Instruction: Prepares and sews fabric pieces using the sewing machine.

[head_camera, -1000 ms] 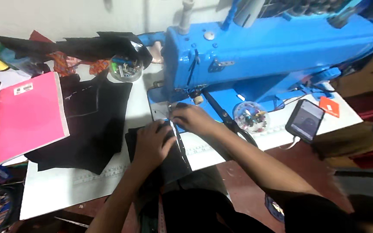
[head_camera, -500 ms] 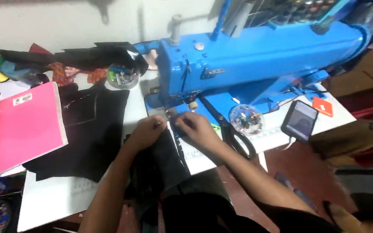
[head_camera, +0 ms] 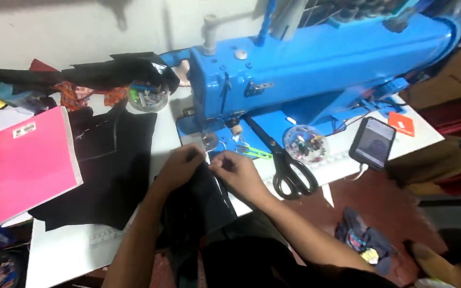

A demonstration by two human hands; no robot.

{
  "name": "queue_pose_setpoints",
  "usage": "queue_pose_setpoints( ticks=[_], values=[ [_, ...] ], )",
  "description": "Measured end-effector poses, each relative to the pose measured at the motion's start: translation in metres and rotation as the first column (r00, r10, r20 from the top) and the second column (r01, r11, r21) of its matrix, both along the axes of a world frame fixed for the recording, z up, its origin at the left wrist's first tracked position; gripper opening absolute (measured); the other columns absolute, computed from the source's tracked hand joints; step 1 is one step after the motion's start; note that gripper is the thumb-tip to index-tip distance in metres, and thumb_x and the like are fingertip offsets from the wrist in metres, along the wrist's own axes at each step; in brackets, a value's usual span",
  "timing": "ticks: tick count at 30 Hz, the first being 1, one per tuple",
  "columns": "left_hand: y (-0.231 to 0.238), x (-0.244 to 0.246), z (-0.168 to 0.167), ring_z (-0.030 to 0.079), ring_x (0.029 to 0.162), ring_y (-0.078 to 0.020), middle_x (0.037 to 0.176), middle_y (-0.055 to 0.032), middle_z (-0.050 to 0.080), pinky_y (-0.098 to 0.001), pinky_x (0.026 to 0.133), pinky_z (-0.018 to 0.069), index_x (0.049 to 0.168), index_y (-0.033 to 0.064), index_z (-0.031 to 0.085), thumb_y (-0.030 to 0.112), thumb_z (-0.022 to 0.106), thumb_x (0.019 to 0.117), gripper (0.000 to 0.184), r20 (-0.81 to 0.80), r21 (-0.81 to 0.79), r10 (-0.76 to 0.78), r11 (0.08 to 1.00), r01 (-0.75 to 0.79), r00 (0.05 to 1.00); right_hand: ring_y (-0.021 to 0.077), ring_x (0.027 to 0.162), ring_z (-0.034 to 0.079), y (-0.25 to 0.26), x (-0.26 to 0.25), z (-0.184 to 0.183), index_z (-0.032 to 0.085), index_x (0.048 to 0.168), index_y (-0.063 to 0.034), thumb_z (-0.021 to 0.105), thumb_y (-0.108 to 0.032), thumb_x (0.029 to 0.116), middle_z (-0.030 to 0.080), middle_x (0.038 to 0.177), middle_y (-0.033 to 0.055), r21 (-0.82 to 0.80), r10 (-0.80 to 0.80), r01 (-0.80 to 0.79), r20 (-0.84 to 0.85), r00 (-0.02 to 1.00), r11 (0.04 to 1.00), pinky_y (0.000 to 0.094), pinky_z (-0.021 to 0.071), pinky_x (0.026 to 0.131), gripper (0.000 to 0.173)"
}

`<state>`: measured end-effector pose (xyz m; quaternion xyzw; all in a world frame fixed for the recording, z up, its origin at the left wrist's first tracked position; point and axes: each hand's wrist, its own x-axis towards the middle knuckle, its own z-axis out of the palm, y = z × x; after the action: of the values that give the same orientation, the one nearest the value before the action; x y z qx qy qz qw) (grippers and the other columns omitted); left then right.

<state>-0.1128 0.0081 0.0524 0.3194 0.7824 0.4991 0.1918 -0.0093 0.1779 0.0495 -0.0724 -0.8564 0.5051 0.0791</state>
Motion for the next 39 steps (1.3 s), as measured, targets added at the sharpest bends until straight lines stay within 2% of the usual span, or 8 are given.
queue_pose_setpoints(
  ticks=[9,14,17,21,23,26,31,39],
  values=[
    [0.002,0.002,-0.001,0.059,0.069,-0.0045,0.078,-0.0016,0.063,-0.0230,0.066,0.0510,0.097,0.0027,0.066,0.013,0.065,0.0999,0.011,-0.017,-0.018,0.004,1.000,-0.004,1.000,0.0063,0.066,0.058,-0.007,-0.003,0.001,0.067,0.093,-0.0055,0.071,-0.013,0.0929,0.063,0.077,0.0008,-0.082,-0.027,0.031,0.043,0.999,0.996,0.0257,0.0495,0.063,0.008],
    [0.005,0.003,-0.004,0.058,0.068,-0.0098,0.077,-0.0044,0.062,-0.0292,0.066,0.0505,0.096,0.0012,0.066,0.014,0.063,0.1011,0.014,-0.034,-0.053,0.044,0.998,-0.045,0.998,0.0211,0.073,0.066,-0.017,-0.001,-0.013,0.069,0.091,-0.0015,0.063,-0.014,0.0942,0.067,0.084,0.0098,0.274,0.055,-0.004,-0.177,0.983,0.962,0.0410,0.0561,0.064,0.014],
    [0.007,0.003,-0.002,0.060,0.071,-0.0152,0.079,-0.0082,0.063,-0.0362,0.068,0.0514,0.097,0.0004,0.067,0.019,0.061,0.1035,0.021,-0.058,-0.086,0.152,0.984,-0.157,0.987,0.0270,0.083,0.072,-0.036,0.032,-0.001,0.072,0.089,-0.0010,0.063,-0.011,0.0936,0.071,0.087,0.0130,0.470,0.504,-0.366,-0.207,0.838,0.803,0.0434,0.0605,0.070,0.015],
    [-0.001,0.002,0.000,0.055,0.066,-0.0102,0.076,-0.0043,0.061,-0.0288,0.062,0.0480,0.093,0.0035,0.067,0.022,0.062,0.1034,0.021,-0.013,-0.027,0.230,0.973,-0.230,0.973,0.0198,0.086,0.069,-0.028,0.062,0.023,0.073,0.088,-0.0033,0.070,-0.010,0.0906,0.070,0.088,0.0088,0.103,0.877,-0.872,-0.111,0.467,0.478,0.0368,0.0572,0.078,0.007],
    [-0.003,0.003,-0.001,0.051,0.061,-0.0085,0.073,-0.0022,0.057,-0.0256,0.057,0.0438,0.093,0.0064,0.065,0.023,0.062,0.1035,0.020,0.038,-0.014,0.225,0.974,-0.225,0.974,0.0142,0.083,0.068,0.005,0.052,0.030,0.071,0.087,-0.0031,0.067,-0.007,0.0885,0.070,0.088,0.0068,0.143,0.735,-0.723,-0.057,0.676,0.676,0.0313,0.0580,0.076,0.006],
    [-0.003,0.003,0.001,0.049,0.060,-0.0088,0.071,-0.0018,0.054,-0.0261,0.056,0.0418,0.095,0.0070,0.065,0.023,0.061,0.1042,0.019,0.036,-0.021,0.207,0.978,-0.206,0.978,0.0350,0.089,0.069,0.046,0.030,0.034,0.071,0.105,0.0015,0.066,-0.003,0.0924,0.070,0.100,0.0186,0.469,0.216,-0.214,0.050,0.975,0.857,0.0563,0.0576,0.075,0.014],
    [-0.001,-0.001,-0.004,0.049,0.060,-0.0072,0.070,-0.0011,0.055,-0.0248,0.057,0.0425,0.096,0.0054,0.065,0.021,0.061,0.1039,0.018,0.023,0.036,0.174,0.984,-0.175,0.984,0.0033,0.083,0.063,0.035,0.028,0.018,0.072,0.107,-0.0041,0.066,-0.021,0.0980,0.070,0.095,0.0024,0.123,0.252,-0.247,-0.029,0.967,0.961,0.0201,0.0531,0.073,0.020],
    [-0.005,-0.002,-0.003,0.056,0.066,-0.0060,0.083,-0.0031,0.063,-0.0235,0.062,0.0488,0.103,0.0064,0.063,0.020,0.056,0.1057,0.016,0.048,0.072,0.110,0.991,-0.113,0.993,-0.0038,0.075,0.060,0.007,0.020,-0.007,0.071,0.098,-0.0040,0.069,-0.012,0.0938,0.067,0.085,-0.0031,-0.098,0.193,-0.191,0.019,0.981,0.977,0.0136,0.0509,0.071,0.009]
  ],
)
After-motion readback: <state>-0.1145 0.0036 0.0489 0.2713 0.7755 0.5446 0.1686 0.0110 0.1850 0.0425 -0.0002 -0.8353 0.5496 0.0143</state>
